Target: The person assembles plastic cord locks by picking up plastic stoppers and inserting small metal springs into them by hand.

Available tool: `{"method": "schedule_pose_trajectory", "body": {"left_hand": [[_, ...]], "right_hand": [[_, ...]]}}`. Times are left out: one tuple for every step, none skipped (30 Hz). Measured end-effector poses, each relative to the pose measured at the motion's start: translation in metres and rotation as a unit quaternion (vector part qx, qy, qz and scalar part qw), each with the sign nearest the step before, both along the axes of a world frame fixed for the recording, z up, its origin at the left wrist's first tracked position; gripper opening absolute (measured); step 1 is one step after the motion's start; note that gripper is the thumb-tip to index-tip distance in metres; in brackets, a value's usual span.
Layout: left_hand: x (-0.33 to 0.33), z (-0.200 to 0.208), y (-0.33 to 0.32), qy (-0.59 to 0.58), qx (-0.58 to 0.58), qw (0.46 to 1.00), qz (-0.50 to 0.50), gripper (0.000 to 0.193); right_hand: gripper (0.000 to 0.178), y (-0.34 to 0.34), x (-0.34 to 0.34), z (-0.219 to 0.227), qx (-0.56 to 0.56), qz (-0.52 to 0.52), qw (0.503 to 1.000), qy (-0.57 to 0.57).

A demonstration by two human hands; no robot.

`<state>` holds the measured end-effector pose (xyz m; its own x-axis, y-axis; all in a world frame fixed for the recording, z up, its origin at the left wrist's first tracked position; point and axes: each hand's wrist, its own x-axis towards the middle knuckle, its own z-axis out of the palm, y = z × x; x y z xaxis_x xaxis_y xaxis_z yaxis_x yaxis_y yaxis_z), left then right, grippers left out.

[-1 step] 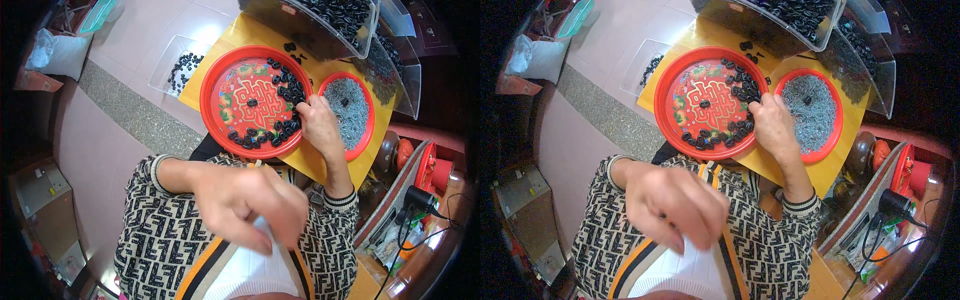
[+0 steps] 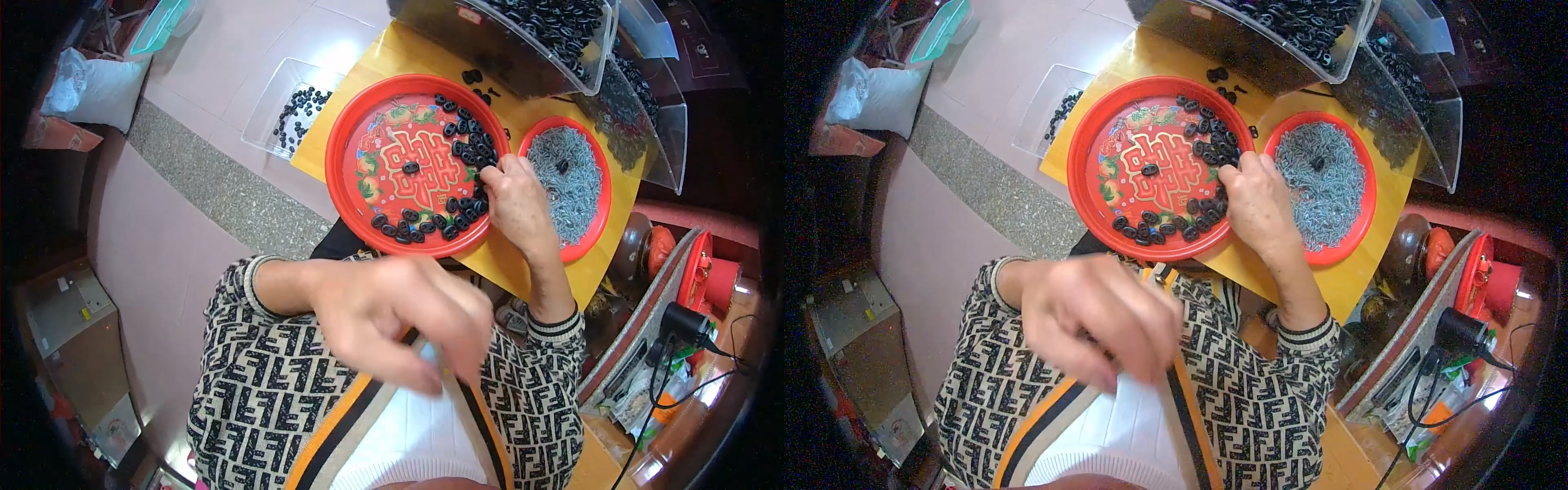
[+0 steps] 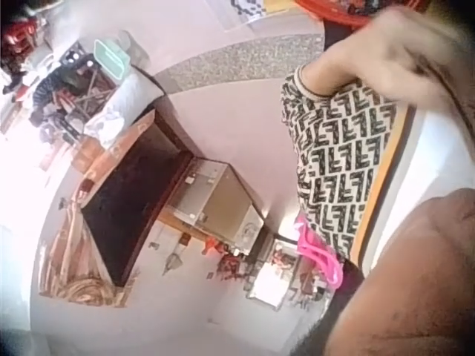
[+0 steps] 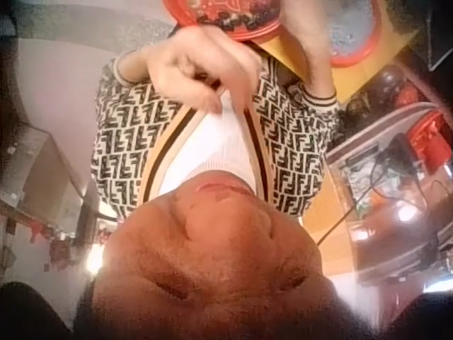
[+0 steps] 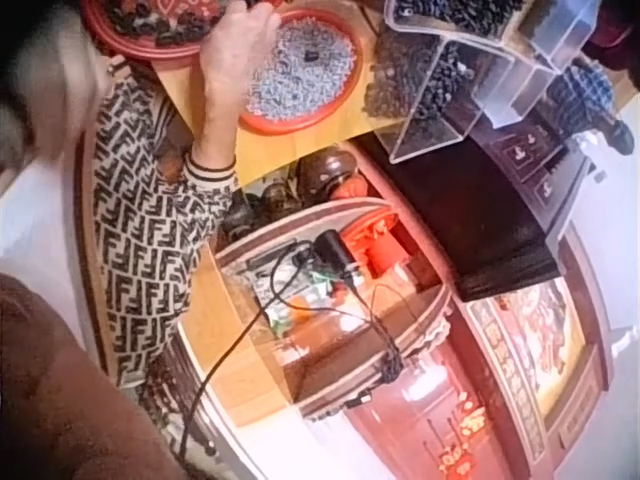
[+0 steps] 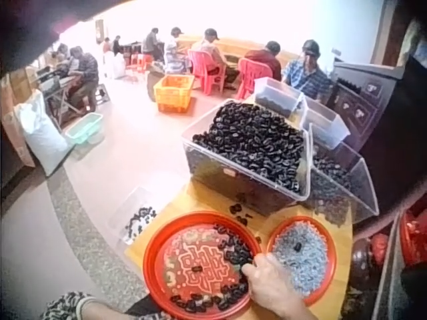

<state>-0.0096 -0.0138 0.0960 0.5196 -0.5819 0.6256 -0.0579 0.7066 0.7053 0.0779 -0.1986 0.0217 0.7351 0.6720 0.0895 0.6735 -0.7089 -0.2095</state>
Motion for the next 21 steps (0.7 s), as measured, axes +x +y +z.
{"method": "schedule_pose_trajectory", "body": {"left_hand": [[-0.001, -0.008, 0.007, 0.034, 0.031, 0.999, 0.030, 0.018], [-0.002, -0.013, 0.015, 0.070, 0.080, 0.993, 0.059, 0.019], [-0.004, -0.020, 0.021, 0.111, 0.106, 0.984, 0.095, 0.020], [-0.004, -0.026, 0.029, 0.111, 0.143, 0.976, 0.118, 0.017], [-0.009, -0.034, 0.034, 0.143, 0.181, 0.961, 0.153, 0.016], [-0.011, -0.036, 0.039, 0.139, 0.215, 0.946, 0.200, 0.016], [-0.012, -0.038, 0.043, 0.134, 0.248, 0.927, 0.249, 0.015], [-0.013, -0.041, 0.048, 0.135, 0.248, 0.926, 0.250, 0.015], [-0.013, -0.044, 0.052, 0.082, 0.292, 0.897, 0.321, 0.014], [-0.013, -0.047, 0.054, 0.027, 0.333, 0.859, 0.388, 0.013], [-0.013, -0.050, 0.054, 0.027, 0.333, 0.859, 0.388, 0.013], [-0.013, -0.051, 0.054, 0.043, 0.361, 0.834, 0.415, 0.012], [-0.014, -0.053, 0.054, 0.059, 0.388, 0.807, 0.440, 0.011], [-0.013, -0.056, 0.053, 0.041, 0.397, 0.794, 0.458, 0.009], [-0.012, -0.059, 0.052, 0.041, 0.397, 0.794, 0.459, 0.009], [-0.011, -0.060, 0.050, 0.042, 0.399, 0.790, 0.464, 0.008], [-0.010, -0.062, 0.049, 0.042, 0.400, 0.786, 0.469, 0.007], [-0.010, -0.063, 0.048, 0.042, 0.399, 0.786, 0.470, 0.007], [-0.009, -0.065, 0.047, 0.034, 0.400, 0.783, 0.476, 0.007], [-0.009, -0.067, 0.047, 0.026, 0.401, 0.779, 0.481, 0.007], [-0.009, -0.069, 0.047, 0.026, 0.401, 0.778, 0.483, 0.007]], "right_hand": [[0.011, 0.002, 0.000, -0.004, 0.016, 0.008, 1.000, -0.003], [0.012, 0.004, 0.000, -0.006, 0.032, 0.016, 0.999, -0.004], [0.012, 0.007, -0.001, -0.006, 0.033, 0.014, 0.999, -0.004], [0.013, 0.012, -0.002, -0.005, 0.076, 0.021, 0.997, 0.000], [0.014, 0.014, -0.002, -0.005, 0.119, 0.028, 0.992, 0.004], [0.015, 0.013, 0.000, -0.005, 0.164, 0.031, 0.986, 0.006], [0.015, 0.009, 0.002, -0.004, 0.164, 0.032, 0.986, 0.008], [0.014, 0.002, 0.004, -0.001, 0.167, 0.007, 0.986, -0.009], [0.014, -0.004, 0.006, 0.001, 0.170, -0.020, 0.985, -0.026], [0.013, -0.008, 0.005, 0.004, 0.134, -0.021, 0.990, -0.023], [0.013, -0.008, 0.003, 0.003, 0.134, -0.020, 0.990, -0.023], [0.014, -0.005, 0.000, 0.001, 0.124, -0.002, 0.992, -0.013], [0.015, -0.002, -0.004, 0.000, 0.114, 0.016, 0.993, -0.004], [0.015, 0.006, -0.009, 0.004, 0.098, 0.030, 0.995, 0.009], [0.015, 0.011, -0.011, 0.001, 0.098, 0.030, 0.995, 0.009], [0.015, 0.015, -0.012, -0.004, 0.088, 0.033, 0.996, 0.009], [0.014, 0.019, -0.012, -0.009, 0.078, 0.037, 0.996, 0.009], [0.013, 0.022, -0.011, -0.015, 0.093, 0.049, 0.994, 0.018], [0.013, 0.025, -0.011, -0.019, 0.093, 0.050, 0.994, 0.017], [0.012, 0.028, -0.011, -0.021, 0.100, 0.054, 0.993, 0.014], [0.012, 0.030, -0.011, -0.022, 0.106, 0.058, 0.993, 0.011]]}}
